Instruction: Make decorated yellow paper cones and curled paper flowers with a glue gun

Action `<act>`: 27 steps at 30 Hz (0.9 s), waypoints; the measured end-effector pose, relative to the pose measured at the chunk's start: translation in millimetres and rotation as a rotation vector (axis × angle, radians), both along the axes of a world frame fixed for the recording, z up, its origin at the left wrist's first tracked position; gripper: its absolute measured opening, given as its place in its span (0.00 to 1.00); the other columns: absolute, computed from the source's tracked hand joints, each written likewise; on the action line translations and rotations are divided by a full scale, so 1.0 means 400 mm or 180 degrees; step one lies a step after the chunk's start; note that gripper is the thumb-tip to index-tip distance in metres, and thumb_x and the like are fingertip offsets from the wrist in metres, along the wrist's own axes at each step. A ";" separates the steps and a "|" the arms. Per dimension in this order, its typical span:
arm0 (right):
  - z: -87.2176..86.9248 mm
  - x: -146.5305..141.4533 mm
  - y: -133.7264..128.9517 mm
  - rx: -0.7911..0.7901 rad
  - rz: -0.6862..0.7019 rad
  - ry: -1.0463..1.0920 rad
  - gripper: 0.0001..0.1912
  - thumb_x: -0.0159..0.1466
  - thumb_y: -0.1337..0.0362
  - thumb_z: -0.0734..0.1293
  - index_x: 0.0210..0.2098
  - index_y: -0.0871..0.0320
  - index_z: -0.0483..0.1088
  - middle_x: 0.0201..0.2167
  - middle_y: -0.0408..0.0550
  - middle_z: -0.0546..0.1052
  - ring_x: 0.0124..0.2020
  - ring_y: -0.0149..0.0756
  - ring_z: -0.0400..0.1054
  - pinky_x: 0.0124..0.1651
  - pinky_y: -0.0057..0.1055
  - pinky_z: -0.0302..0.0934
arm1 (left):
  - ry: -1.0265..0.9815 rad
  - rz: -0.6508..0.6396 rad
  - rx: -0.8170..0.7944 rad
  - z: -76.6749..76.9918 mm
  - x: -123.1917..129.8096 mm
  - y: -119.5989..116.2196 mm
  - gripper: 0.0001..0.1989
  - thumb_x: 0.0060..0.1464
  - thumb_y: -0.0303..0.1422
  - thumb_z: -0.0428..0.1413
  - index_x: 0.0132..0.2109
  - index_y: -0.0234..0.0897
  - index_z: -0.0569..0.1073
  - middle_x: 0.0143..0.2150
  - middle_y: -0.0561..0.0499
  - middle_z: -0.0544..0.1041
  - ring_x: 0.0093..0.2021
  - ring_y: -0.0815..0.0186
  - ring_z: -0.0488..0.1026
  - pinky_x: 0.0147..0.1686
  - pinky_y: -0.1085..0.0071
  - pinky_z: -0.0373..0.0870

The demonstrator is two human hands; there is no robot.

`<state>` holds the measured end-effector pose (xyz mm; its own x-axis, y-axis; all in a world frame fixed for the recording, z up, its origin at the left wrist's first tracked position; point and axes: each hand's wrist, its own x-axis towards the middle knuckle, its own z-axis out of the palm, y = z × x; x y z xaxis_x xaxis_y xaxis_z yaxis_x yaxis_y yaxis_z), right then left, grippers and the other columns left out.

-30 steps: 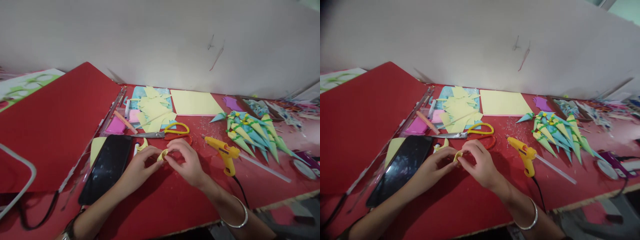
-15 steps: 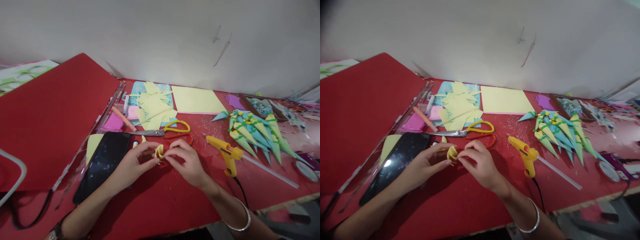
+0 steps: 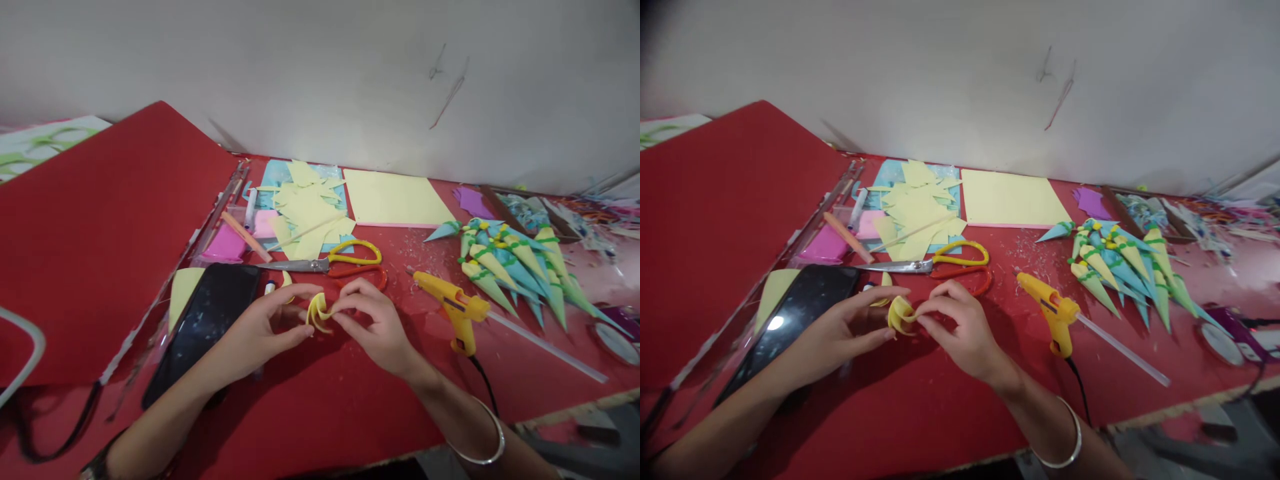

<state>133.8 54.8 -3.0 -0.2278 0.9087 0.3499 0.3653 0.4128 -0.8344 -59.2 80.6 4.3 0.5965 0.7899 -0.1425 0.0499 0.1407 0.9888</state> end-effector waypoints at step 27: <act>-0.013 0.001 0.014 -0.1219 0.0207 0.1572 0.03 0.57 0.65 0.64 0.27 0.55 0.66 0.28 0.40 0.65 0.30 0.28 0.61 0.34 0.25 0.58 | -0.0779 0.0130 -0.0348 -0.002 -0.025 0.015 0.17 0.46 0.36 0.60 0.45 0.37 0.73 0.28 0.51 0.75 0.28 0.70 0.72 0.28 0.78 0.69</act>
